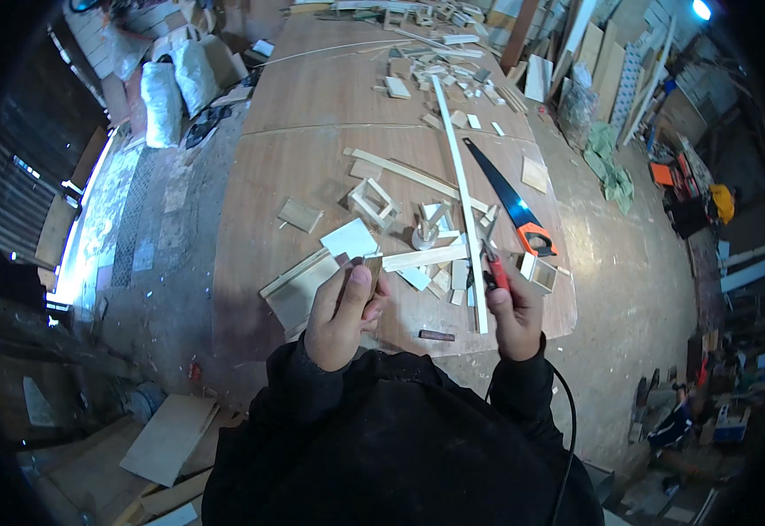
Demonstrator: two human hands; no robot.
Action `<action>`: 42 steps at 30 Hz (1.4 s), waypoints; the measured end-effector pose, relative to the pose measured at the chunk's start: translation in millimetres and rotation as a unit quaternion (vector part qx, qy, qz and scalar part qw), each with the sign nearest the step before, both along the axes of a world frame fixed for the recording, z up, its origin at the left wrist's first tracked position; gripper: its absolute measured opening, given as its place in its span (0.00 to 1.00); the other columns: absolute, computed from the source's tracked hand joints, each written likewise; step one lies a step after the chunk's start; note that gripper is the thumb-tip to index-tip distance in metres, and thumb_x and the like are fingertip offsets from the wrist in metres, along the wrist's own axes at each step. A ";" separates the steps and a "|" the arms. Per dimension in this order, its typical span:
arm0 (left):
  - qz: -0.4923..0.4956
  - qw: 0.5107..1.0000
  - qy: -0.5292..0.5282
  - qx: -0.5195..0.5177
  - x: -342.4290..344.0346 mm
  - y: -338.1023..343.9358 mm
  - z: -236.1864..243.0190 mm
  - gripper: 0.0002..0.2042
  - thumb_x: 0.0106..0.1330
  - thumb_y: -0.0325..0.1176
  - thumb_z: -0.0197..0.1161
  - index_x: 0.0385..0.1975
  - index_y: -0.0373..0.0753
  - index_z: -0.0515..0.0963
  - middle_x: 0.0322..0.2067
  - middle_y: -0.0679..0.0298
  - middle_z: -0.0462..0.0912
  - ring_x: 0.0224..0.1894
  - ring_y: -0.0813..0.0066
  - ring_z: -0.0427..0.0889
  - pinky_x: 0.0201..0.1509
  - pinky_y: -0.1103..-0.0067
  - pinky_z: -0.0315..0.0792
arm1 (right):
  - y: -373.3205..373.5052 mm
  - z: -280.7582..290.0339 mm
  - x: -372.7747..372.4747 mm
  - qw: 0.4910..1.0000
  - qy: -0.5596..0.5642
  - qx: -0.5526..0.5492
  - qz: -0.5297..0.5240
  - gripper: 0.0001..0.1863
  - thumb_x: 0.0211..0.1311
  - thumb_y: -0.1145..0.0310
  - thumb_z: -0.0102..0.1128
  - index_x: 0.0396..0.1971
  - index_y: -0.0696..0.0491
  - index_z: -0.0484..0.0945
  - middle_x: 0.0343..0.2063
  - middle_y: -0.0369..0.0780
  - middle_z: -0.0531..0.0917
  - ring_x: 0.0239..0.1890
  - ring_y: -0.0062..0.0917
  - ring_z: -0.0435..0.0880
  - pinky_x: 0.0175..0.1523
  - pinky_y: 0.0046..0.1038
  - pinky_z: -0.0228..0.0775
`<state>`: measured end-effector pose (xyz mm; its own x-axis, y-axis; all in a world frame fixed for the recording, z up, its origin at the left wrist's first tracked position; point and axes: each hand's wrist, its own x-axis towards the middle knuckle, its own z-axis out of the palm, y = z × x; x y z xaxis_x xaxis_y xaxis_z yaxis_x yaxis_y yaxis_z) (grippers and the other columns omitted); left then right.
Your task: The person fits small wooden pieces together, trims and carves a wooden strip using a utility knife, and smooths the wooden parts with sandpaper.
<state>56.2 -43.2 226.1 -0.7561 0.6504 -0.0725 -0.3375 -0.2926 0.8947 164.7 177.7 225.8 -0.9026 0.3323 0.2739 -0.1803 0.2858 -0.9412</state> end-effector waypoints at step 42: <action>-0.072 0.997 0.036 0.007 9.6 11.1 -32.7 0.16 0.76 0.44 0.49 0.38 0.35 0.73 0.25 0.71 0.67 0.28 0.87 0.63 0.32 0.86 0.59 | 0.7 -11.5 17.3 0.988 -0.076 -0.080 0.104 0.27 0.67 0.60 0.59 0.58 0.62 0.70 0.44 0.40 0.77 0.45 0.23 0.77 0.48 0.27 0.79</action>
<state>65.8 -32.2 193.4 -0.6579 0.7530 -0.0123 -0.3123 -0.2580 0.9143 182.1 178.4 214.3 -0.9825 0.1638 0.0883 -0.0719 0.1031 -0.9921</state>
